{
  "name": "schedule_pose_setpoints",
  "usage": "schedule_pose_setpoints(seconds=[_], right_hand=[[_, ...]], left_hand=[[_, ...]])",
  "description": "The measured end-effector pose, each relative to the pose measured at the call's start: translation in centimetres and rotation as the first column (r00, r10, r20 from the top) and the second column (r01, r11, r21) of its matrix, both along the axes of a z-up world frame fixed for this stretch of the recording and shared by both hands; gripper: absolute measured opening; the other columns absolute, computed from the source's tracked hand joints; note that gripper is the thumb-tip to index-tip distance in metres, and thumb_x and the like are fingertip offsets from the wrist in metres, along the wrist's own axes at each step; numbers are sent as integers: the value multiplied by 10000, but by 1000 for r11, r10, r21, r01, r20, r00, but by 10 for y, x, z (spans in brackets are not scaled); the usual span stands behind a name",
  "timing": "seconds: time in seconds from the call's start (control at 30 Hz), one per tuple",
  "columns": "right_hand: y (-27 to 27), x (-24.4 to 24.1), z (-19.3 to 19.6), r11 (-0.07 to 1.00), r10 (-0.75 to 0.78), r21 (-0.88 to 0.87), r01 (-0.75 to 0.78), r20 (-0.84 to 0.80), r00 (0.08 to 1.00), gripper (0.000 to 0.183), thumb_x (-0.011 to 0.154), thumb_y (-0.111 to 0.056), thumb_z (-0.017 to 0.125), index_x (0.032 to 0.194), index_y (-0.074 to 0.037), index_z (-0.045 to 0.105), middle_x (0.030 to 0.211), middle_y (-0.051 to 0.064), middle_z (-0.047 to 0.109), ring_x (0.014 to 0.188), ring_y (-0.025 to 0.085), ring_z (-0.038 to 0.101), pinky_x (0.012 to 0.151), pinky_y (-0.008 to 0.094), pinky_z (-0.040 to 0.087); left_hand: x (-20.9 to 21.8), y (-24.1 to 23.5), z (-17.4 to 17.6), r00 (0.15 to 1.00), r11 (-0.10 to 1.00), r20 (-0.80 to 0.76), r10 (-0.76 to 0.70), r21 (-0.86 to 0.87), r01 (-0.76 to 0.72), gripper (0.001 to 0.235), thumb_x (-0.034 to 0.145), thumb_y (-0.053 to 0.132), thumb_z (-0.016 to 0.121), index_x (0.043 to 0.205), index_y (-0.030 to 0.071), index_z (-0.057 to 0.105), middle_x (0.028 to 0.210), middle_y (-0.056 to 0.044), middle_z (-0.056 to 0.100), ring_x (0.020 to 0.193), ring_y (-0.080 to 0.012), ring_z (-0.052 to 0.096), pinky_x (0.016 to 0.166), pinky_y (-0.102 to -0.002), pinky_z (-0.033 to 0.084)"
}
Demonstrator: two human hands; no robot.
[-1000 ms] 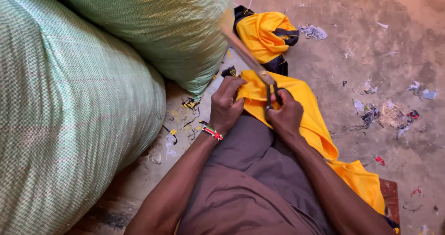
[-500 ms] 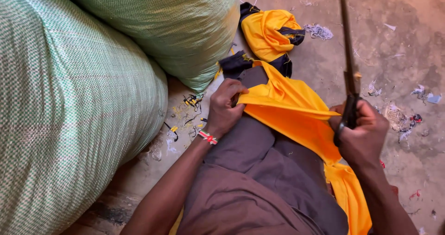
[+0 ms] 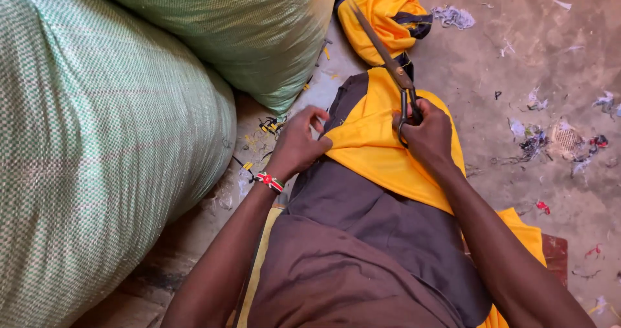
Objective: The person sits on the floor and uses large shears to cut a piece of yellow fabric with a dark border. They hold the fabric on their lap, trim the edges, and cut along the seams to separate sections.
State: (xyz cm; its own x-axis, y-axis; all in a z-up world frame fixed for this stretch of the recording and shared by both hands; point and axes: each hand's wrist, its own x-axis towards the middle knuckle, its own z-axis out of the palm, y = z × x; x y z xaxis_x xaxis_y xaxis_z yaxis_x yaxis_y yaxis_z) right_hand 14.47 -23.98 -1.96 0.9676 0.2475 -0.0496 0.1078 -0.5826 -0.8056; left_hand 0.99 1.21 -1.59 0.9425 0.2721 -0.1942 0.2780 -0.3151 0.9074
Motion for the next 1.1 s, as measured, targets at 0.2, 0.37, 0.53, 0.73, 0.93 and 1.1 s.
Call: schedule_pose_setpoints(seconds=[0.2,0.37,0.53,0.73,0.93,1.1], right_hand=[[8,-2,-10,1000,-3,17,3,33,999,235,907,-216,808,859,-90,616,664,73,615,609,180,592,512,292,456],[10,4,-17,999,-14,-34,15,30,999,225,889,-234,814,857,-99,636,656,69,618,611,176,592,522,296,468],[13,2,-10,1000,-15,-24,16,38,999,242,904,-231,832,864,-78,649,675,85,633,631,182,598,544,285,478],[11,0,-9,998,-8,-56,9,28,1000,275,886,-275,851,844,-106,637,641,64,624,622,197,609,570,307,478],[13,0,-8,996,-5,-85,7,14,1000,260,903,-268,854,859,-101,660,665,84,643,646,220,630,595,312,490],[14,2,-7,997,32,-74,-30,26,999,259,929,-255,836,865,-88,648,673,82,622,653,225,611,610,315,474]], left_hand=[[9,-38,70,869,987,478,-129,150,64,366,848,6,643,1207,66,678,1070,-188,648,708,-397,665,753,-527,568],[35,-42,12,901,988,426,-86,153,22,117,903,41,669,982,37,755,900,-154,668,771,-416,703,697,-420,594],[32,-33,0,902,990,407,142,-56,-131,63,911,101,718,879,107,771,777,-82,715,764,-310,732,659,-340,584],[19,-10,-19,829,696,117,546,-615,-372,183,967,-63,532,937,4,700,705,-98,694,502,-78,635,390,-164,490],[-1,56,-19,665,661,8,747,94,-744,126,914,12,711,939,136,712,853,-79,679,700,-189,663,658,-298,551],[4,6,18,824,968,513,238,-56,-245,221,895,-22,695,1088,72,750,916,-122,610,779,-329,771,632,-327,622]])
